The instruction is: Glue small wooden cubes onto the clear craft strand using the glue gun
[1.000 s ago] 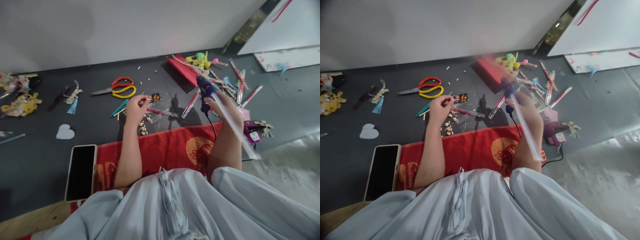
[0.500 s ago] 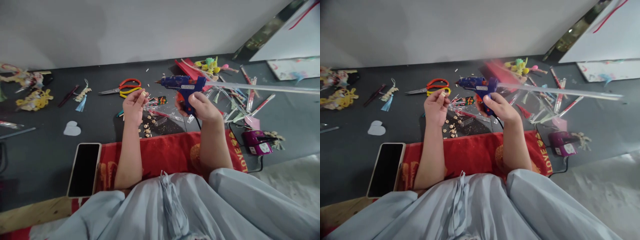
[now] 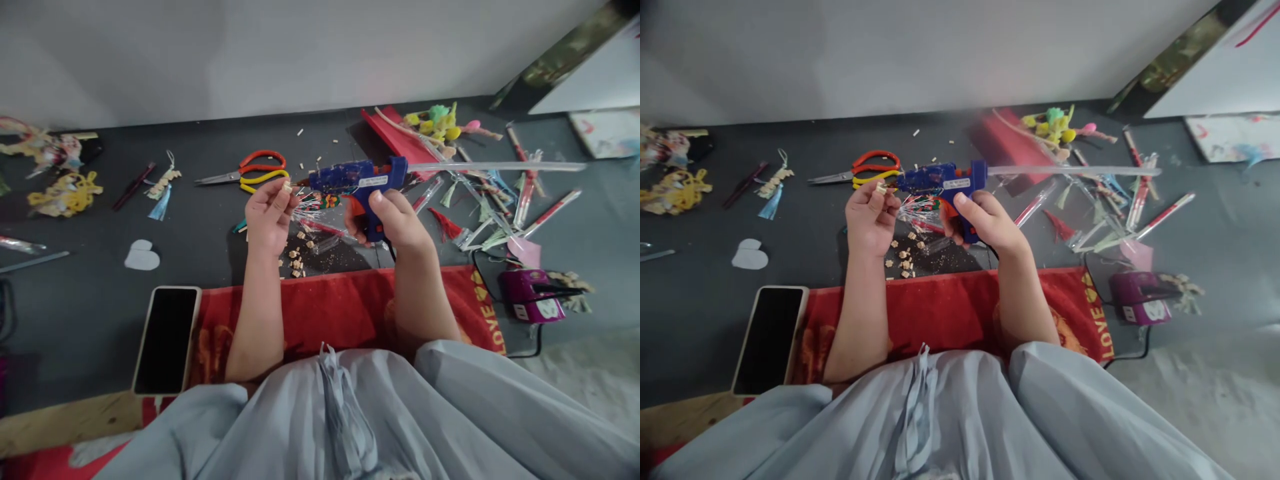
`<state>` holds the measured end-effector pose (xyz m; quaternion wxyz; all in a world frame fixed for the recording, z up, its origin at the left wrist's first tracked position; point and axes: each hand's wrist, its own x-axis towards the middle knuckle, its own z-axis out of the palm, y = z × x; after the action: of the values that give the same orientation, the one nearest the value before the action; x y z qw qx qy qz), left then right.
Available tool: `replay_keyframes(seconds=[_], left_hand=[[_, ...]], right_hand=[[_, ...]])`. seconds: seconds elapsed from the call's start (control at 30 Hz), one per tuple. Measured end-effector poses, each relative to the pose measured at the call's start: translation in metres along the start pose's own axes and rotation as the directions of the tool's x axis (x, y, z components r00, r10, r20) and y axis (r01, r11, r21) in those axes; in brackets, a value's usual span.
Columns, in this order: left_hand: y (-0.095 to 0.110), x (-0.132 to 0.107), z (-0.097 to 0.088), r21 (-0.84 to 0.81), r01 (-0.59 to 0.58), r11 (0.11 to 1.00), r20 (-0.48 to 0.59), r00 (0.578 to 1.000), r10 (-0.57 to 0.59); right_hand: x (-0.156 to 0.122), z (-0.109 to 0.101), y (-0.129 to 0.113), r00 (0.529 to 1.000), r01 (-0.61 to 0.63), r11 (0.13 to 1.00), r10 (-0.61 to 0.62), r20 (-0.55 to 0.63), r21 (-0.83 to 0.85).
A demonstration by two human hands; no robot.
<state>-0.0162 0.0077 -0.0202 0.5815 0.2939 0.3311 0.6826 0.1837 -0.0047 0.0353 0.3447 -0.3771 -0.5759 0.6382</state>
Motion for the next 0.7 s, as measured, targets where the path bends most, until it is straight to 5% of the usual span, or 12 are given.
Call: replay_keyframes(seconds=[0.7], left_hand=[[-0.0032,0.0010,-0.0011,-0.004,-0.039,0.999,0.001,0.999,0.039]], right_hand=[[-0.0002,-0.0032,0.0018,0.999,0.042,0.996,-0.043,-0.019,-0.079]])
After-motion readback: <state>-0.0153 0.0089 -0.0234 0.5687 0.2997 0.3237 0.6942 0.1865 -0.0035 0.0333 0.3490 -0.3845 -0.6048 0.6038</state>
